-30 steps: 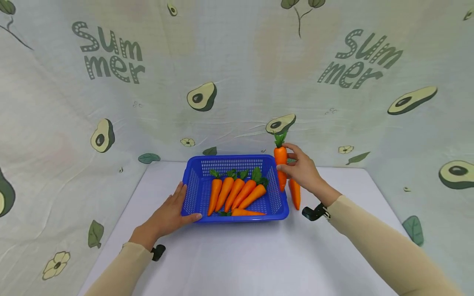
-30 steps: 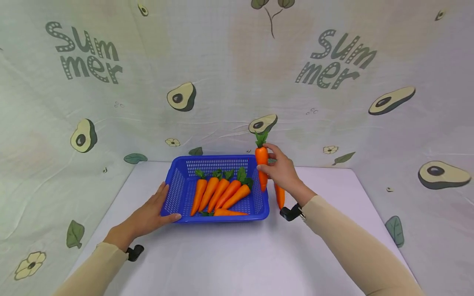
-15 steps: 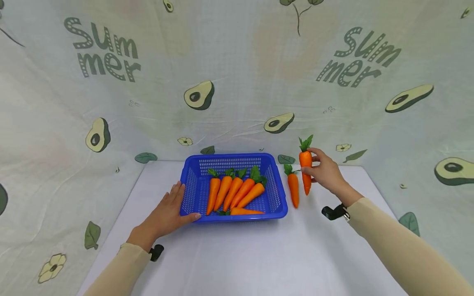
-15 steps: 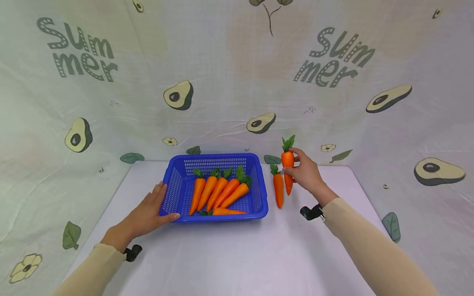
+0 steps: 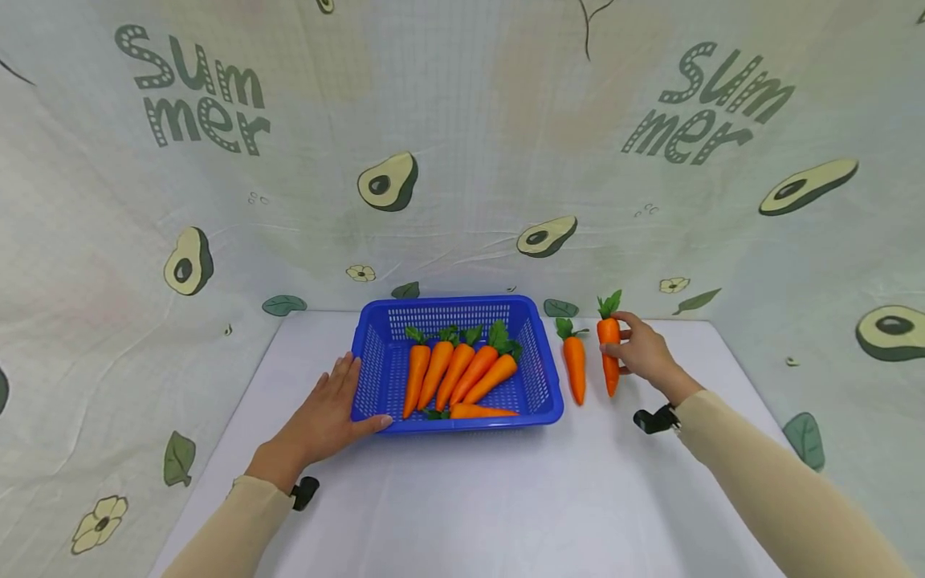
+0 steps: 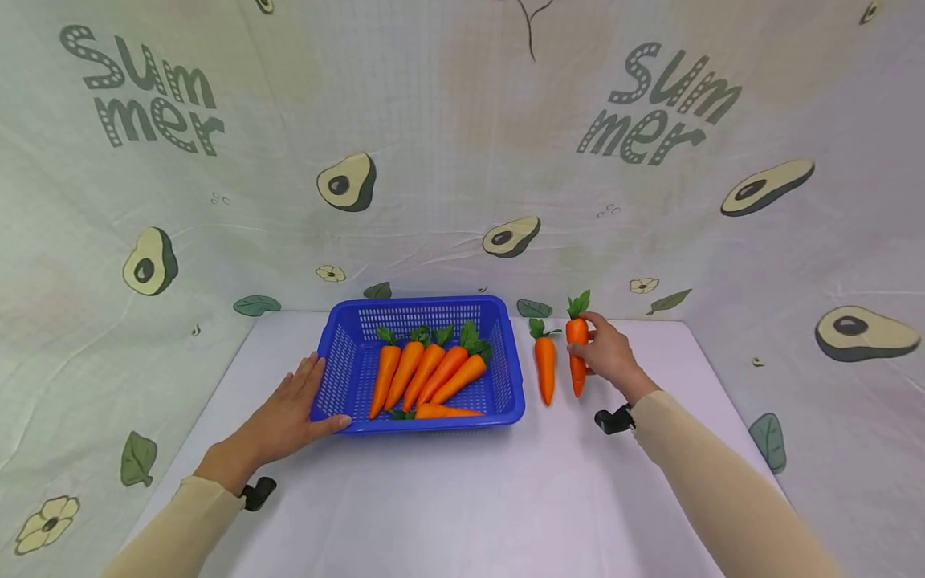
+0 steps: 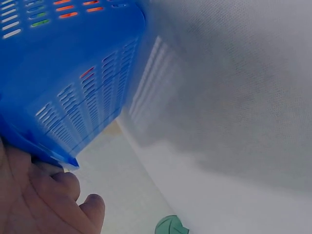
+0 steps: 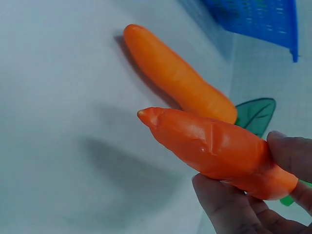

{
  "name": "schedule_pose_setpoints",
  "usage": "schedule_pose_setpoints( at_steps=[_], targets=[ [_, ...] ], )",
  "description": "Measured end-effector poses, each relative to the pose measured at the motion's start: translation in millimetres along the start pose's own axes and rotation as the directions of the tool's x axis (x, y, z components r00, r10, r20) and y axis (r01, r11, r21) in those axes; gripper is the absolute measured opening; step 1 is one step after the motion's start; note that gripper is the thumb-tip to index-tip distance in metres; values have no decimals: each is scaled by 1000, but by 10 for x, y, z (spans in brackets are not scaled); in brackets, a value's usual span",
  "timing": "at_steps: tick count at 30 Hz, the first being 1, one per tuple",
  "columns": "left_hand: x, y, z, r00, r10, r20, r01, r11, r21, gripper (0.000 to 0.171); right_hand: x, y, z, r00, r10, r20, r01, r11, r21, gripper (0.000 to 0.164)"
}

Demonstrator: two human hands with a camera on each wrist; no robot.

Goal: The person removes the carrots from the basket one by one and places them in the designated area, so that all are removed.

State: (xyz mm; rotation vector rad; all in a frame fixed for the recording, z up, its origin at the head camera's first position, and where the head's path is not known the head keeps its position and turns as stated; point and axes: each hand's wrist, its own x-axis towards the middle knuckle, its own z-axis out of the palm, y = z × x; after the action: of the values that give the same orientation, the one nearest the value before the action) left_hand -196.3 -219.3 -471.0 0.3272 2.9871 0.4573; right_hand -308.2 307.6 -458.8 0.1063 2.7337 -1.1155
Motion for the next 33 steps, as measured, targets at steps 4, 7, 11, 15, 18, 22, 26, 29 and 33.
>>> schedule_pose_setpoints(
  at_steps=[4, 7, 11, 15, 18, 22, 26, 29, 33],
  targets=[
    [-12, -1, -4, 1000, 15, -5, -15, 1000, 7, 125, 60, 78, 57, 999, 22, 26, -22, 1000, -18, 78],
    [-17, -4, -4, 1000, 11, 0, -11, 1000, 10, 125, 99, 114, 98, 998, 48, 39, -46, 998, -32, 77],
    [-14, -10, -5, 1000, 14, 2, -14, 1000, 1, 125, 146, 165, 155, 995, 84, 60, -83, 996, -31, 77],
    [-4, -12, 4, 1000, 4, 10, -4, 1000, -1, 126, 180, 218, 215, 991, 97, 90, -96, 995, -26, 77],
    [7, -17, 15, 1000, 2, 11, -2, 1000, -3, 126, 198, 243, 260, 990, 99, 104, -97, 995, -26, 77],
    [19, -26, 27, 1000, 6, 11, -6, 1000, -9, 126, 214, 260, 309, 990, 103, 101, -98, 994, -51, 77],
    [23, -30, 29, 1000, 5, 11, -5, 1000, -18, 126, 224, 271, 338, 990, 112, 90, -106, 992, -73, 76],
    [26, -26, 28, 1000, 1, 12, 0, 1000, -24, 124, 226, 273, 346, 989, 117, 87, -111, 991, -75, 75],
    [27, -25, 31, 1000, -6, 15, 6, 1000, -24, 124, 235, 281, 352, 989, 118, 89, -112, 991, -74, 76]
  ],
)
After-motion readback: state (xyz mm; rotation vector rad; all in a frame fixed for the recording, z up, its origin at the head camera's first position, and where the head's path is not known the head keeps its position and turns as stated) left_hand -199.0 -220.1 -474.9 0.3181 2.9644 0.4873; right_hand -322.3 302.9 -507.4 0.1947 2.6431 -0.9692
